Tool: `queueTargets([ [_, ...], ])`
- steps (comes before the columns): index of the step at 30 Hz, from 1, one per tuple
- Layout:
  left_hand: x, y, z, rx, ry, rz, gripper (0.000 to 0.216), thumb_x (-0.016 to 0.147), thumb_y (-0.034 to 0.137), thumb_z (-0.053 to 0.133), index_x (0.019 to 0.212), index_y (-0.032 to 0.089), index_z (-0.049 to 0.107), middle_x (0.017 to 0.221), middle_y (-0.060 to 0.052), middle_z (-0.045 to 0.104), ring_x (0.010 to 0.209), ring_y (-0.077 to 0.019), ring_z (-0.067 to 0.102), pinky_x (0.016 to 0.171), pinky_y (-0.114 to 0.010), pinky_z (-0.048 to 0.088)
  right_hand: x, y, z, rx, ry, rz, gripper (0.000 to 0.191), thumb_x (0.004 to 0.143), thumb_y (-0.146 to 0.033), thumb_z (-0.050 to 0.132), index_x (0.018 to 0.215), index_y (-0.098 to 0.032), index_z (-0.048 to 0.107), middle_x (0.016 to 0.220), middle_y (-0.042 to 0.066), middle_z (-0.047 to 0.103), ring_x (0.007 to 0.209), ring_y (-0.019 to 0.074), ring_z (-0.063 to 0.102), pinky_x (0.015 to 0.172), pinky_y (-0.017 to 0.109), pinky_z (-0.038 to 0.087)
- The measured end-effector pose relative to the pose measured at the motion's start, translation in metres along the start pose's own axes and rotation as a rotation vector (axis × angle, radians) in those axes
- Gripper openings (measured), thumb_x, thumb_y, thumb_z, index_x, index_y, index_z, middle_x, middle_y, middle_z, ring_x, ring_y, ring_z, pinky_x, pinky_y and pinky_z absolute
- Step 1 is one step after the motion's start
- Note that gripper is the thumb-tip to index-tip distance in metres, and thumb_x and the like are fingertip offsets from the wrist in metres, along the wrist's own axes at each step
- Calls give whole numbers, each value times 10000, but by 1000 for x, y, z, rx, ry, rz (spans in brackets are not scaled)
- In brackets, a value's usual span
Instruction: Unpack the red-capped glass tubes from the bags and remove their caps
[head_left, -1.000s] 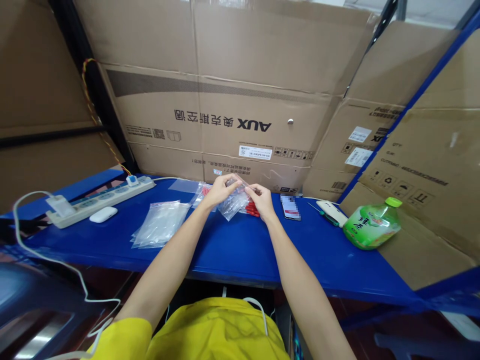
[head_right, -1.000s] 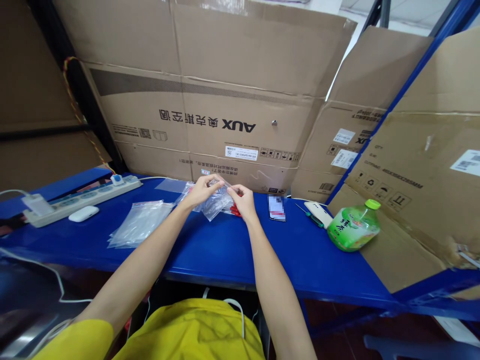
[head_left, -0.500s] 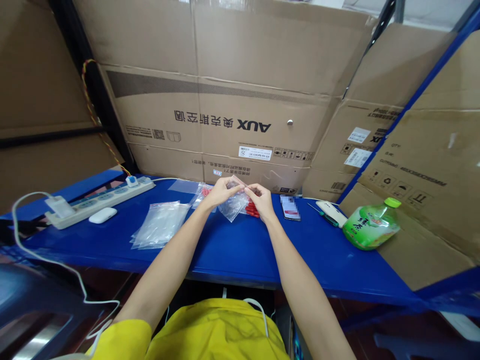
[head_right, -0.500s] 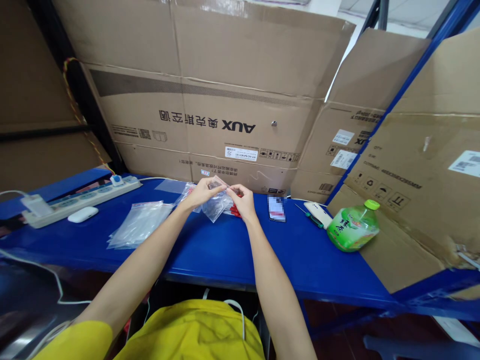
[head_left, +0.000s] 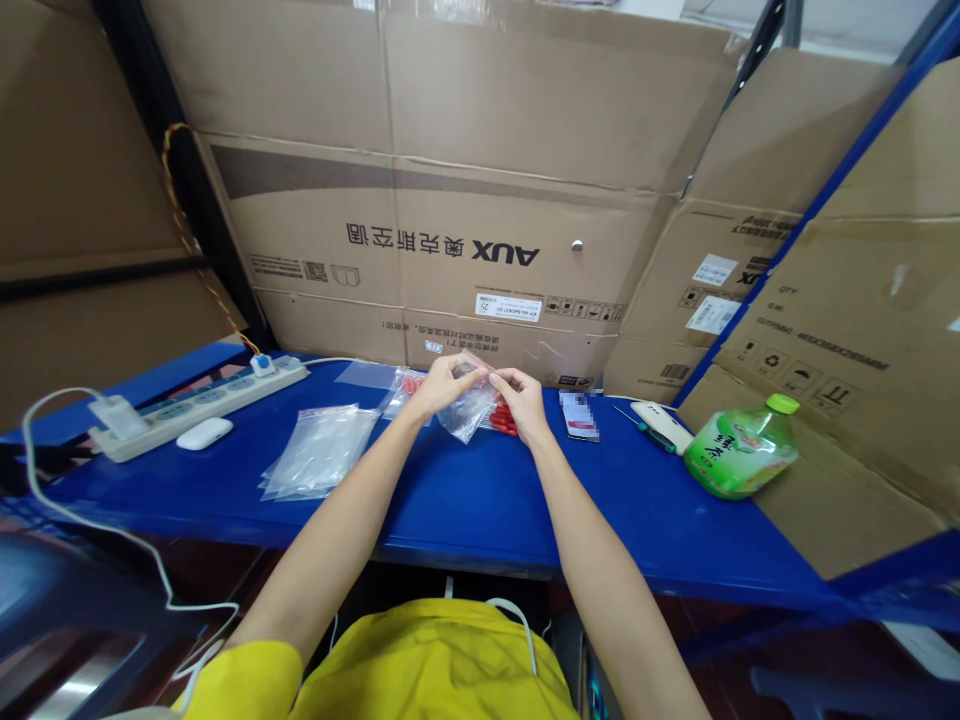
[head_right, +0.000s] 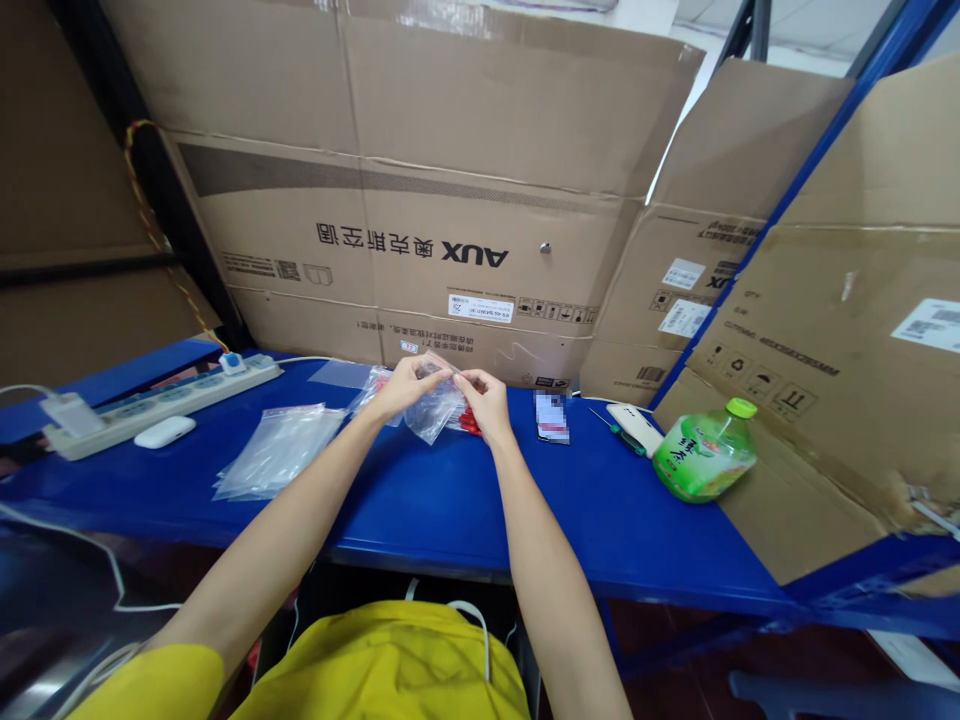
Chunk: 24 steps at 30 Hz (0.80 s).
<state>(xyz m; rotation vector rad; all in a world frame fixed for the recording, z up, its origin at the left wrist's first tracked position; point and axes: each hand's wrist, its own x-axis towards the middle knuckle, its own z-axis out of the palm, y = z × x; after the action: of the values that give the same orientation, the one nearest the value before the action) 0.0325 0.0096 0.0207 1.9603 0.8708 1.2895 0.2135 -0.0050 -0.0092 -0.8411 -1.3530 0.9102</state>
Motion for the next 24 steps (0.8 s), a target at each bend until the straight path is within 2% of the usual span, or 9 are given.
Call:
queueTargets([
  [3,-1,4,-2,3,47,-8,352,899,475,680,942,129,731,796,-34,678,621,-116,524,606,-252,429,1,2,-1,38,22,0,341,742,-515,788,864,-200,740,717,2,677,609,150,529,615,293,440],
  [6,-2,5,-3,8,37,-7,348,897,474,680,924,129,720,734,-14,640,610,-114,506,609,-250,418,2,3,-2,45,29,-24,328,747,-496,786,855,-190,736,745,8,693,651,154,565,650,290,460],
  [10,-2,4,-3,20,64,-29,353,904,483,666,836,137,688,610,24,541,580,-111,467,596,-243,382,2,2,-3,38,43,-36,345,754,-506,776,848,-179,721,741,7,693,673,156,589,658,282,472],
  [19,2,-7,-9,-74,179,-38,383,913,519,653,765,168,622,579,34,505,553,-107,441,559,-236,330,4,4,-6,18,132,48,396,732,-562,778,827,-179,740,624,-19,613,548,130,494,536,269,414],
  [24,3,-9,-6,-102,219,-88,367,906,519,661,830,161,674,590,32,510,526,-103,437,525,-235,313,5,8,-7,13,132,11,375,739,-550,772,796,-189,690,647,-24,601,541,122,486,529,262,414],
])
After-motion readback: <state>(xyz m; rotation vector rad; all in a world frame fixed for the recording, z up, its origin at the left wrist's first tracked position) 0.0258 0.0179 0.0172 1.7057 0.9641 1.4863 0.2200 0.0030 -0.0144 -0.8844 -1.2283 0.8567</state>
